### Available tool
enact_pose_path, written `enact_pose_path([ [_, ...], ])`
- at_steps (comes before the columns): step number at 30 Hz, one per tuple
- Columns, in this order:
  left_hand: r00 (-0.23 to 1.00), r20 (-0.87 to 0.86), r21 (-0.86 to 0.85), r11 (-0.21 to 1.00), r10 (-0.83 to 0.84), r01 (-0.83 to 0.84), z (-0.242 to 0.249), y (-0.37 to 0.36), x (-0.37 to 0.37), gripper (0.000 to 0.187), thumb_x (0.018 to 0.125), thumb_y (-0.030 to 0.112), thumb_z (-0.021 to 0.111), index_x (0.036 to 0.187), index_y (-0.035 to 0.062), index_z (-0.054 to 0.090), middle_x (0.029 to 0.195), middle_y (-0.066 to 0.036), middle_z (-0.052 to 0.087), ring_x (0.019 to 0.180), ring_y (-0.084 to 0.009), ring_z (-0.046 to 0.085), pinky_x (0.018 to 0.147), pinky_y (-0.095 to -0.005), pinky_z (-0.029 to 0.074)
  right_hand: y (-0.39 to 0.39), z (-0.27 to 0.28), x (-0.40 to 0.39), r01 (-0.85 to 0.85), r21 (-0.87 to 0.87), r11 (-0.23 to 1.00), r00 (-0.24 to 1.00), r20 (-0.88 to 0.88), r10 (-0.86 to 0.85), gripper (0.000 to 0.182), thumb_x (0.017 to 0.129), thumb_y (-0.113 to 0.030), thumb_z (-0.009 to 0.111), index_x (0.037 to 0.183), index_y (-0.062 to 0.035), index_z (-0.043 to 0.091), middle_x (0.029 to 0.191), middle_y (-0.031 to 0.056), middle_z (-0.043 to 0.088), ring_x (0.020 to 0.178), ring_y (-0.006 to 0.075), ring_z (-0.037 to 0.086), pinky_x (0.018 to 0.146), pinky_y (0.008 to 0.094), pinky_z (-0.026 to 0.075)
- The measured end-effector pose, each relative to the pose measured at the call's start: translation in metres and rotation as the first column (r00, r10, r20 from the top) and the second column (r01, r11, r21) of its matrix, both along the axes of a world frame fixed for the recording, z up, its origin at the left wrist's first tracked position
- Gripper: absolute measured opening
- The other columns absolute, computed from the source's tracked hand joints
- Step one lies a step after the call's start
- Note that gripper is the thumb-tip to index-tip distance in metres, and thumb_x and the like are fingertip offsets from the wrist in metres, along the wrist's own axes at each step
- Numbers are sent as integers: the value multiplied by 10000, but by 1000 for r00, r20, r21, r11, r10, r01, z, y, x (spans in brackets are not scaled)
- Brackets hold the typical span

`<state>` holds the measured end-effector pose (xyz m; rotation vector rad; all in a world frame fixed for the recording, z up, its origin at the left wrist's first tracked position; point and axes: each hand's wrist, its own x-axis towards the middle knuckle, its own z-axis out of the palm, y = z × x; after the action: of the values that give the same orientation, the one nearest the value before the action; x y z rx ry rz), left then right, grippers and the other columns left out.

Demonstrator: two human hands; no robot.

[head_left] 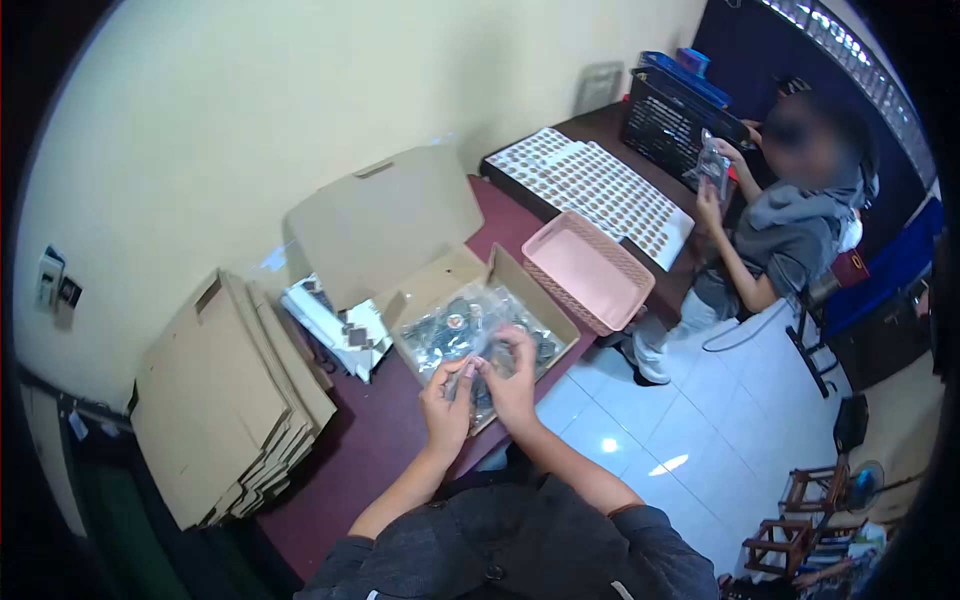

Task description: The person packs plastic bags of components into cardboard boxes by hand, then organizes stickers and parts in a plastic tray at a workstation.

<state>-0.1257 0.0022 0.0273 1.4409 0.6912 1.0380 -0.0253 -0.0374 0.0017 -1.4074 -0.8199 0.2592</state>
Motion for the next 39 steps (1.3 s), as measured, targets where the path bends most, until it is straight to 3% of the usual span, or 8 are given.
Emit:
enact_pose_path([
  [5, 998, -50, -25, 999, 25, -26, -6, 10, -35, 215, 887, 180, 559, 910, -23, 625, 824, -81, 649, 787, -103, 587, 746, -251, 449, 2, 13, 0, 21, -203, 979, 990, 137, 7, 758, 626, -270, 796, 1265, -93, 427, 1275, 119, 361, 1227, 275, 297, 1013, 381, 288],
  [11, 995, 80, -71, 995, -66, 72, 3, 20, -52, 394, 946, 304, 412, 1007, -47, 580, 966, -163, 646, 915, -203, 608, 842, -316, 442, 12, 24, 14, -366, -112, 924, 923, -166, 346, 143, 738, -145, 690, 844, -50, 679, 1159, 95, 564, 1128, 225, 454, 962, 346, 321],
  [21, 864, 472, -530, 839, 174, 120, -28, 59, -54, 417, 944, 392, 370, 1091, 17, 477, 1089, -143, 593, 876, -208, 607, 771, -340, 488, 19, -8, 85, -890, 40, 453, 309, -678, 667, 526, 950, -396, 367, 1318, -21, 388, 1203, 116, 503, 1047, 196, 491, 955, 323, 359],
  [23, 857, 472, -564, 819, 210, 110, -37, 62, -47, 412, 945, 382, 375, 1132, 23, 452, 1124, -136, 573, 934, -202, 586, 786, -347, 483, 6, 0, 74, -855, -401, 330, 483, -379, 790, 569, 902, -396, 484, 1345, -61, 359, 1316, 124, 403, 1128, 229, 449, 968, 334, 357],
  [27, 816, 529, -621, 762, 234, 184, -79, 60, -35, 459, 936, 349, 424, 1279, 59, 330, 1234, -120, 477, 1120, -229, 468, 931, -359, 390, -4, 4, 60, -707, -481, 517, 699, -366, 615, 543, 804, -268, 648, 1266, -45, 471, 1317, 195, 422, 1234, 252, 377, 977, 358, 337],
  [30, 981, -22, -566, 806, 193, -171, -89, 48, -20, 718, 851, 328, 562, 1372, 63, 145, 1401, -130, 165, 1244, -238, 296, 913, -414, 388, -8, -10, 63, -476, -527, 704, 876, -209, 435, 480, 806, -253, 637, 1214, -29, 519, 1260, 211, 482, 1194, 261, 439, 958, 338, 354],
  [34, 954, 259, -748, 594, -152, 298, -79, 20, -6, 758, 829, 316, 613, 1371, 131, 117, 1226, -98, 398, 1058, -184, 495, 780, -353, 462, -18, 1, 40, -284, -638, 716, 864, 153, 479, 476, 824, -235, 584, 1238, -27, 477, 1285, 237, 429, 1160, 369, 449, 964, 374, 365],
  [39, 982, 188, -747, 648, -6, 147, -81, 14, 5, 467, 855, 260, 568, 1251, 132, 356, 1040, -74, 527, 876, -178, 577, 680, -318, 519, -20, -7, 25, -371, -615, 695, 688, 321, 651, 505, 809, -264, 611, 1250, -61, 471, 1263, 200, 418, 1226, 367, 352, 999, 396, 308],
])
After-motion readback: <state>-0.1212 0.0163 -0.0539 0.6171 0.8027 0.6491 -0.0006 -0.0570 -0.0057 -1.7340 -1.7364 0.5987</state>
